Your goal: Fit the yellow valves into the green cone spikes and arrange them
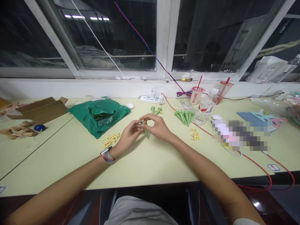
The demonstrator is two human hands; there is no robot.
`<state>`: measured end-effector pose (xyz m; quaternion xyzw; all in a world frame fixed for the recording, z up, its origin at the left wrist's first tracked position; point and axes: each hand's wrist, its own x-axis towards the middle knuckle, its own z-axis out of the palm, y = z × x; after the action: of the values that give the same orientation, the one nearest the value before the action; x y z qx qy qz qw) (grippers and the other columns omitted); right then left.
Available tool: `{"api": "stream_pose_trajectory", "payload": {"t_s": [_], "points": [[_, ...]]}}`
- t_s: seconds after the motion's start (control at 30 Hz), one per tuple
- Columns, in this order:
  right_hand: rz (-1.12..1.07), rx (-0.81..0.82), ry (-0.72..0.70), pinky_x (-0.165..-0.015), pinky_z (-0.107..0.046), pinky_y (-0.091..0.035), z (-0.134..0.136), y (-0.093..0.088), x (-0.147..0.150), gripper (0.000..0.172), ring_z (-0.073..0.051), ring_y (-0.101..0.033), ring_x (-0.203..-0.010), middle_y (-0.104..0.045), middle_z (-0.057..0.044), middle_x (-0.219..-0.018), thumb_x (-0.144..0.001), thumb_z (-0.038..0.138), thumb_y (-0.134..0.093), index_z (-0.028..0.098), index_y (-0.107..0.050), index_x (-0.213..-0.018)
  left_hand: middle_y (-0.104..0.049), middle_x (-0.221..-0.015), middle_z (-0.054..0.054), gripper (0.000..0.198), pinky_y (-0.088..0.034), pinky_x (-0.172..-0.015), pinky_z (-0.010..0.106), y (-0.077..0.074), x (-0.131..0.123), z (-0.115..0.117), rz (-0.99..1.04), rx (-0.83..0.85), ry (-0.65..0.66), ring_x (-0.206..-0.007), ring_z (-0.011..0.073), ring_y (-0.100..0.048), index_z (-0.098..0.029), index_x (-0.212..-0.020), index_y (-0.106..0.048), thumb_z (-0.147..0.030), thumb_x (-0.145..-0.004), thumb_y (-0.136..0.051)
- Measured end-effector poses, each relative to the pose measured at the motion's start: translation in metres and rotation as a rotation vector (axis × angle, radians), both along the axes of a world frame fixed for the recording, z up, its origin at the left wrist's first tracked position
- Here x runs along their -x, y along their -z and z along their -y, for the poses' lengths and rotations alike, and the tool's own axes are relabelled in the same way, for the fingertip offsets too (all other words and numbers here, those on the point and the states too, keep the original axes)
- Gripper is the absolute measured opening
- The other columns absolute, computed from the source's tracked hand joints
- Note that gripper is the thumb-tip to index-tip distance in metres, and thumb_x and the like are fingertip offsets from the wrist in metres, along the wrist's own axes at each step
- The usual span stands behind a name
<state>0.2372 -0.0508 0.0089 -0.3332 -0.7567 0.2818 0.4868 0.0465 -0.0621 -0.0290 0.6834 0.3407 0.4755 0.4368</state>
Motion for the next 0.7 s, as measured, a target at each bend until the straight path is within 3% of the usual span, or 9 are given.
{"api": "stream_pose_trajectory", "payload": {"t_s": [0.17,0.27,0.43,0.5,0.6,0.7], "points": [[-0.157,0.151,-0.04,-0.095,-0.038,-0.055,-0.002,0.011,0.004,0.017,-0.02,-0.069,-0.094,-0.074,-0.003,-0.096,-0.084,0.028,-0.076,0.023,-0.076,-0.1,-0.071,-0.108,0.007,0.042,-0.056,-0.091,0.034,0.001,-0.001,-0.002,0.045,0.048,0.012,-0.101,0.0209,-0.07,-0.022,-0.129,-0.057,-0.042,-0.095,-0.071],[-0.255,0.186,-0.027,-0.096,-0.038,-0.056,-0.006,0.019,0.006,0.019,-0.02,-0.07,-0.096,-0.074,-0.004,-0.098,-0.084,0.034,-0.078,0.023,-0.074,-0.099,-0.069,-0.106,0.007,0.038,-0.056,-0.089,0.034,0.001,-0.001,-0.003,0.062,0.04,-0.021,-0.096,0.0195,-0.068,-0.021,-0.122,-0.06,-0.041,-0.092,-0.073],[-0.398,0.387,0.029,-0.086,-0.039,-0.058,-0.026,0.047,0.012,0.022,-0.022,-0.07,-0.091,-0.072,-0.006,-0.093,-0.091,0.041,-0.061,0.021,-0.069,-0.097,-0.066,-0.103,0.006,0.031,-0.055,-0.085,0.033,-0.008,0.0,0.005,0.074,-0.029,-0.157,-0.093,0.0198,-0.065,-0.023,-0.115,-0.062,-0.04,-0.091,-0.071],[-0.268,0.348,-0.017,-0.089,-0.04,-0.057,-0.031,0.057,0.019,0.018,-0.022,-0.069,-0.09,-0.072,-0.005,-0.091,-0.09,0.034,-0.057,0.02,-0.069,-0.092,-0.067,-0.106,0.007,0.03,-0.055,-0.085,0.033,-0.014,0.0,0.011,0.061,-0.07,-0.18,-0.096,0.0212,-0.065,-0.023,-0.115,-0.062,-0.04,-0.091,-0.07],[-0.056,0.175,-0.207,-0.094,-0.041,-0.054,-0.034,0.066,0.038,0.013,-0.022,-0.067,-0.095,-0.072,-0.004,-0.098,-0.089,0.025,-0.058,0.021,-0.07,-0.093,-0.067,-0.105,0.007,0.029,-0.054,-0.083,0.033,-0.017,0.0,0.018,0.045,-0.105,-0.214,-0.094,0.0216,-0.065,-0.022,-0.115,-0.063,-0.039,-0.092,-0.069],[0.001,0.115,-0.353,-0.089,-0.036,-0.054,-0.038,0.068,0.061,0.011,-0.021,-0.066,-0.094,-0.071,-0.004,-0.1,-0.09,0.023,-0.058,0.021,-0.068,-0.095,-0.065,-0.098,0.006,0.028,-0.054,-0.079,0.031,-0.016,0.002,0.016,0.054,-0.12,-0.277,-0.088,0.0198,-0.063,-0.022,-0.115,-0.063,-0.036,-0.092,-0.068]]}}
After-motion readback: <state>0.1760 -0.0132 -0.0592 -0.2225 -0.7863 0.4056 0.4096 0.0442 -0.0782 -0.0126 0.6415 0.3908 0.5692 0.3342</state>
